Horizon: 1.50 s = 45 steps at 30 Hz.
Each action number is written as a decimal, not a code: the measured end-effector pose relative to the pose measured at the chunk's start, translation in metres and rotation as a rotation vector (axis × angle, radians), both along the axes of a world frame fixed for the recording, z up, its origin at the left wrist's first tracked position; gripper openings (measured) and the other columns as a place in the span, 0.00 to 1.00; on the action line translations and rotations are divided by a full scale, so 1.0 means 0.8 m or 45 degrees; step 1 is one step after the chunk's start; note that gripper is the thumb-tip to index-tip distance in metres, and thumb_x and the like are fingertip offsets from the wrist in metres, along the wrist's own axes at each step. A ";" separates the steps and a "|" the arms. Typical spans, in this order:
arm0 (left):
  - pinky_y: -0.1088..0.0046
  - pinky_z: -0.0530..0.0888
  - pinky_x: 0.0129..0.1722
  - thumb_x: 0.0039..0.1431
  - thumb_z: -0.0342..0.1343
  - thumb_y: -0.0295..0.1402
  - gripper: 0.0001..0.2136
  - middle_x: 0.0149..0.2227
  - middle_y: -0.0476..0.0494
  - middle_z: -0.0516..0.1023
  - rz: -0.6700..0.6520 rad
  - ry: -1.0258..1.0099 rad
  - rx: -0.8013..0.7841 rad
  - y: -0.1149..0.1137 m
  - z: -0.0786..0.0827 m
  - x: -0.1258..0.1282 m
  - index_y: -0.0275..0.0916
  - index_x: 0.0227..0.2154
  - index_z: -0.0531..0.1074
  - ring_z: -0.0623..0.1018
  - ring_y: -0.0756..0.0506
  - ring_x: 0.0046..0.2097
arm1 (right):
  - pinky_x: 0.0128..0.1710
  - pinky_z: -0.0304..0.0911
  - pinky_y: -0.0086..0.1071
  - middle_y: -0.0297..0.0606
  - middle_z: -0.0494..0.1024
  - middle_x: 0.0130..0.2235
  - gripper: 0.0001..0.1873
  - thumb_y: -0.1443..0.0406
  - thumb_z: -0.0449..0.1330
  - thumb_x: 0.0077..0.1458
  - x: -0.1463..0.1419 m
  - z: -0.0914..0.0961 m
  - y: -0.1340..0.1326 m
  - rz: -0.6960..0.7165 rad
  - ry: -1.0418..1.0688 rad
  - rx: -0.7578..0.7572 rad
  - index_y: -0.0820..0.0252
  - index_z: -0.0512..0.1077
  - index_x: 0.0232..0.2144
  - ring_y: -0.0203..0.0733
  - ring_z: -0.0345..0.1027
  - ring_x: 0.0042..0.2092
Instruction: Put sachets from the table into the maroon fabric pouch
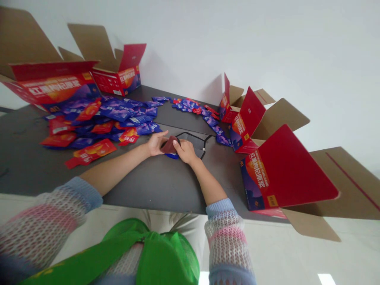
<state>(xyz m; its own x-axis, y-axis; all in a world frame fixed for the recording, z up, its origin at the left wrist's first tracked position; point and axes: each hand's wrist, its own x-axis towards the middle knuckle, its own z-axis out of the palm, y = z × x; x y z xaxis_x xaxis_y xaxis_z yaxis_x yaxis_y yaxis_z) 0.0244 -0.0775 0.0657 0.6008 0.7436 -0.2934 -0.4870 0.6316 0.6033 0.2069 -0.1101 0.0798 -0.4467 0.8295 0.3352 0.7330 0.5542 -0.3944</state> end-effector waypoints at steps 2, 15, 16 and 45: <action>0.67 0.78 0.32 0.67 0.49 0.41 0.17 0.27 0.36 0.80 -0.029 0.036 0.061 0.002 -0.003 -0.001 0.31 0.35 0.75 0.81 0.42 0.29 | 0.31 0.57 0.32 0.38 0.69 0.22 0.40 0.39 0.34 0.66 0.005 0.004 0.001 -0.089 -0.018 -0.039 0.58 0.67 0.21 0.40 0.65 0.28; 0.65 0.80 0.37 0.61 0.52 0.19 0.06 0.29 0.39 0.81 -0.140 0.048 0.239 0.008 -0.015 -0.004 0.30 0.35 0.74 0.81 0.44 0.31 | 0.25 0.58 0.34 0.35 0.61 0.19 0.36 0.34 0.40 0.61 -0.002 0.006 -0.011 -0.289 0.581 -0.115 0.52 0.57 0.16 0.40 0.60 0.25; 0.63 0.80 0.39 0.60 0.53 0.18 0.07 0.30 0.38 0.81 -0.144 0.044 0.249 0.008 -0.014 -0.005 0.30 0.36 0.74 0.82 0.44 0.32 | 0.25 0.59 0.34 0.35 0.63 0.20 0.36 0.34 0.40 0.60 0.001 0.010 -0.008 -0.364 0.716 -0.096 0.52 0.58 0.17 0.40 0.61 0.25; 0.67 0.81 0.38 0.59 0.45 0.10 0.16 0.28 0.41 0.79 -0.021 0.322 0.199 0.019 -0.021 0.018 0.29 0.41 0.74 0.82 0.46 0.30 | 0.40 0.64 0.37 0.51 0.82 0.33 0.36 0.44 0.42 0.69 0.029 0.027 -0.032 -0.277 -0.464 -0.022 0.61 0.78 0.30 0.53 0.77 0.40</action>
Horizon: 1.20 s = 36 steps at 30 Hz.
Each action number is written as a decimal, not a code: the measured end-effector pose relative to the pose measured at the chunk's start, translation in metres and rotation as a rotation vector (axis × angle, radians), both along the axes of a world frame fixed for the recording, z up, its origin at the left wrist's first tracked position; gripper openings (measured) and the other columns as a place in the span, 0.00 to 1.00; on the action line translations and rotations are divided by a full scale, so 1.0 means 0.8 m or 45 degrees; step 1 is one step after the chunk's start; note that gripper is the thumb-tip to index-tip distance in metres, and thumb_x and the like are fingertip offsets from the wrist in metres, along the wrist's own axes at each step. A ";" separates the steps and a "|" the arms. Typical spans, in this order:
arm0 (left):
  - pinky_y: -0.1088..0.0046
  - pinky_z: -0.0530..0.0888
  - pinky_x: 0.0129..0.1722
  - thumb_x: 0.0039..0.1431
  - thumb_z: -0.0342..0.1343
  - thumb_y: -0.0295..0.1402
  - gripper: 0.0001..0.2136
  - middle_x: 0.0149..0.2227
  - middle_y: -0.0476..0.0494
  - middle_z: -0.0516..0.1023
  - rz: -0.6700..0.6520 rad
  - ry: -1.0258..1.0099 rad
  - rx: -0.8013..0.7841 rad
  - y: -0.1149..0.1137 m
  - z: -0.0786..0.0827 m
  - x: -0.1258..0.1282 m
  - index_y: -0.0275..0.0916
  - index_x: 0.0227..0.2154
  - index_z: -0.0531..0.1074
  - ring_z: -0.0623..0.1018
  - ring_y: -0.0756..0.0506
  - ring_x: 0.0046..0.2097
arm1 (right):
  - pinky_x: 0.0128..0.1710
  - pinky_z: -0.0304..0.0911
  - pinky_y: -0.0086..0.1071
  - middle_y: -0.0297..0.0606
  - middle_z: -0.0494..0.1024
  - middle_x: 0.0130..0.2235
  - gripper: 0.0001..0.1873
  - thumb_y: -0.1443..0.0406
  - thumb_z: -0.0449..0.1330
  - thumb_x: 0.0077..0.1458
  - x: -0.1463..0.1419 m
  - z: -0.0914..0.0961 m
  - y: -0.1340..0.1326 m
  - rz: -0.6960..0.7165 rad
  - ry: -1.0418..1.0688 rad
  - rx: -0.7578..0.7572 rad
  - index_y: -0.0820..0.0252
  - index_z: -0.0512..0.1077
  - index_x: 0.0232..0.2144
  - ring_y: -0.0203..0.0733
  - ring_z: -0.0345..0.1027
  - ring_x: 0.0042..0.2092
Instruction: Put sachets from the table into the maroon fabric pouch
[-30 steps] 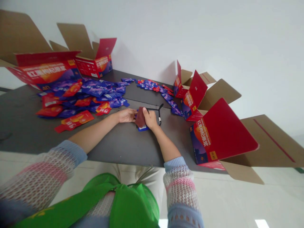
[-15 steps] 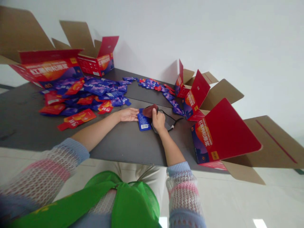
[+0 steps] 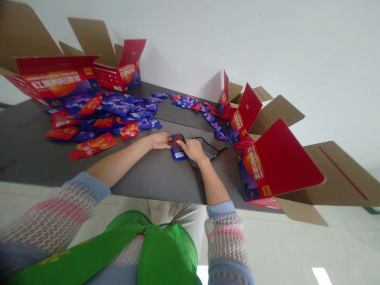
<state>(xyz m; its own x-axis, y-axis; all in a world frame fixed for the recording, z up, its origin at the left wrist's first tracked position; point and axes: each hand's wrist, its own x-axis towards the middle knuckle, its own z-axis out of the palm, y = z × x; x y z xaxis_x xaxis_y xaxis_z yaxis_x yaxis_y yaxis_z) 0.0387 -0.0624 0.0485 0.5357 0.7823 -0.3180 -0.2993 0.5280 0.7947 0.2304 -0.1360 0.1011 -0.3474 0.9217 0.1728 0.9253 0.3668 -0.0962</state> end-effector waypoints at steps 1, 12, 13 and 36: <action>0.68 0.81 0.38 0.60 0.46 0.10 0.15 0.27 0.42 0.79 0.010 0.015 0.003 0.001 -0.001 0.002 0.30 0.41 0.74 0.81 0.46 0.29 | 0.38 0.62 0.36 0.48 0.80 0.29 0.36 0.43 0.42 0.69 0.003 0.004 0.000 0.015 0.030 0.000 0.60 0.75 0.26 0.50 0.76 0.36; 0.69 0.78 0.46 0.57 0.48 0.10 0.22 0.32 0.40 0.82 -0.143 0.086 0.038 -0.003 0.010 -0.017 0.31 0.50 0.74 0.83 0.47 0.35 | 0.21 0.47 0.29 0.29 0.63 0.16 0.37 0.33 0.55 0.51 0.040 0.027 -0.011 0.129 0.369 -0.799 0.59 0.66 0.16 0.31 0.53 0.21; 0.68 0.78 0.47 0.57 0.48 0.10 0.22 0.33 0.39 0.83 -0.171 0.060 0.044 -0.002 0.011 -0.022 0.31 0.51 0.74 0.84 0.46 0.36 | 0.21 0.48 0.29 0.29 0.63 0.17 0.36 0.33 0.56 0.50 0.042 0.027 -0.012 0.153 0.373 -0.842 0.59 0.67 0.16 0.32 0.54 0.21; 0.71 0.79 0.36 0.62 0.49 0.13 0.12 0.26 0.41 0.79 -0.149 0.117 0.058 -0.002 0.016 -0.016 0.29 0.39 0.75 0.80 0.48 0.27 | 0.49 0.70 0.43 0.54 0.82 0.40 0.39 0.39 0.45 0.64 0.005 -0.027 0.005 -0.170 0.784 0.197 0.69 0.78 0.40 0.54 0.77 0.47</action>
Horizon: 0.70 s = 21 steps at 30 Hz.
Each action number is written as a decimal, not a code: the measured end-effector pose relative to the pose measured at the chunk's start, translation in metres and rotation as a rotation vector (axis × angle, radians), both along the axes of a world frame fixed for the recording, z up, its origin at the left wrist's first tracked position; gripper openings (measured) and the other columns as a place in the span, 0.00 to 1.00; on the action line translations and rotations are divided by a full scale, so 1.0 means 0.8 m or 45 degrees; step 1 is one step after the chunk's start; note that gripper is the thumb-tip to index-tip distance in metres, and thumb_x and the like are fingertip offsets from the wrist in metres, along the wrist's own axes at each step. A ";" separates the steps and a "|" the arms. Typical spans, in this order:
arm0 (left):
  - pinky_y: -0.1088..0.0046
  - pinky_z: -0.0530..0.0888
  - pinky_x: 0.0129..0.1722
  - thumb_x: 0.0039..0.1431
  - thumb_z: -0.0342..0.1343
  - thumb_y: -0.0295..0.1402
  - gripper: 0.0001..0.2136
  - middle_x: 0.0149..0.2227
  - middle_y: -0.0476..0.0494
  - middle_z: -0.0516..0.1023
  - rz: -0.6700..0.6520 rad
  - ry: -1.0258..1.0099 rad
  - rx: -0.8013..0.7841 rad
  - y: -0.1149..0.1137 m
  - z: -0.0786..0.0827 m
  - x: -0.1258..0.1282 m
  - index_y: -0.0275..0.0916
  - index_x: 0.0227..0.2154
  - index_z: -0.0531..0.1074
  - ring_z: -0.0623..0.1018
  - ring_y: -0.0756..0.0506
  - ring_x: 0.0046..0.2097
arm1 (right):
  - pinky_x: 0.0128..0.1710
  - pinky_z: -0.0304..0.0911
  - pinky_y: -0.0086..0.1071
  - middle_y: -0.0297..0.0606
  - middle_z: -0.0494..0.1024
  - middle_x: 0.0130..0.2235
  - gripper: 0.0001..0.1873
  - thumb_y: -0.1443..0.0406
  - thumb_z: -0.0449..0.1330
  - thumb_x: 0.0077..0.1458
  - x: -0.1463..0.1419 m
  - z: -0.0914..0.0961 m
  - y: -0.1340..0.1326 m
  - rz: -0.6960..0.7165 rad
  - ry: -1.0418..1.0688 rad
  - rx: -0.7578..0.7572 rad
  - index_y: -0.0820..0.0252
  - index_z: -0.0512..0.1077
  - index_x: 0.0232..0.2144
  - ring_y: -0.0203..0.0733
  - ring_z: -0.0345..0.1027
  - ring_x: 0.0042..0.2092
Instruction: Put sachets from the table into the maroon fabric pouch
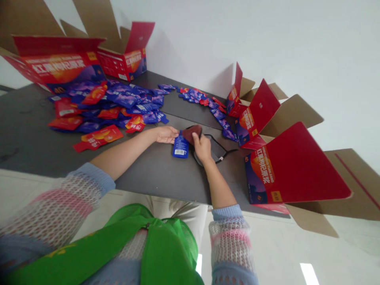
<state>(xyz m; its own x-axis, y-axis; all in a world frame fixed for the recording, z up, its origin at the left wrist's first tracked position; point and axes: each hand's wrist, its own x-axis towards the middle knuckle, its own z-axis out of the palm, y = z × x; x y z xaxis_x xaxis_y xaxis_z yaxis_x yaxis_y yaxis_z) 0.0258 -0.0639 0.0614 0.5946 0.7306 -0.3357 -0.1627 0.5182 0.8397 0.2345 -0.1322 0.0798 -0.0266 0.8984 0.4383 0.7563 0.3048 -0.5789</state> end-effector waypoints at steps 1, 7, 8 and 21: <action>0.72 0.79 0.34 0.63 0.48 0.14 0.12 0.25 0.41 0.78 0.007 0.010 -0.005 0.001 0.000 0.002 0.29 0.39 0.75 0.79 0.48 0.26 | 0.56 0.67 0.45 0.56 0.81 0.49 0.38 0.41 0.47 0.65 -0.012 -0.007 -0.002 0.171 -0.175 -0.030 0.69 0.77 0.48 0.56 0.74 0.55; 0.77 0.74 0.24 0.60 0.53 0.16 0.09 0.20 0.46 0.75 0.052 0.081 -0.003 0.005 -0.005 0.010 0.30 0.38 0.77 0.74 0.50 0.20 | 0.72 0.47 0.46 0.50 0.65 0.68 0.34 0.50 0.46 0.70 -0.032 -0.010 -0.007 0.596 -0.631 -0.079 0.68 0.62 0.67 0.48 0.51 0.72; 0.77 0.73 0.25 0.59 0.55 0.15 0.09 0.20 0.46 0.75 0.051 0.092 0.000 0.005 -0.005 0.009 0.30 0.38 0.77 0.74 0.50 0.20 | 0.71 0.48 0.46 0.51 0.65 0.67 0.34 0.50 0.46 0.70 -0.029 -0.006 -0.008 0.610 -0.654 -0.106 0.68 0.63 0.66 0.49 0.53 0.71; 0.69 0.78 0.40 0.60 0.50 0.13 0.14 0.24 0.46 0.77 0.027 0.191 0.042 0.004 -0.007 0.004 0.32 0.42 0.75 0.79 0.49 0.28 | 0.26 0.62 0.32 0.37 0.69 0.18 0.39 0.35 0.42 0.62 -0.005 0.042 -0.034 1.021 -0.518 -0.770 0.57 0.65 0.18 0.39 0.67 0.25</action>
<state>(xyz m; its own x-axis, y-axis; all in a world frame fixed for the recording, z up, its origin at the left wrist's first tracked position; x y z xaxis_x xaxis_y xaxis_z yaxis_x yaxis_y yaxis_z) 0.0290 -0.0611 0.0559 0.5238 0.7546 -0.3952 -0.0448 0.4877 0.8719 0.2304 -0.1595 0.1132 -0.7457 0.6192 -0.2460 0.6335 0.5445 -0.5498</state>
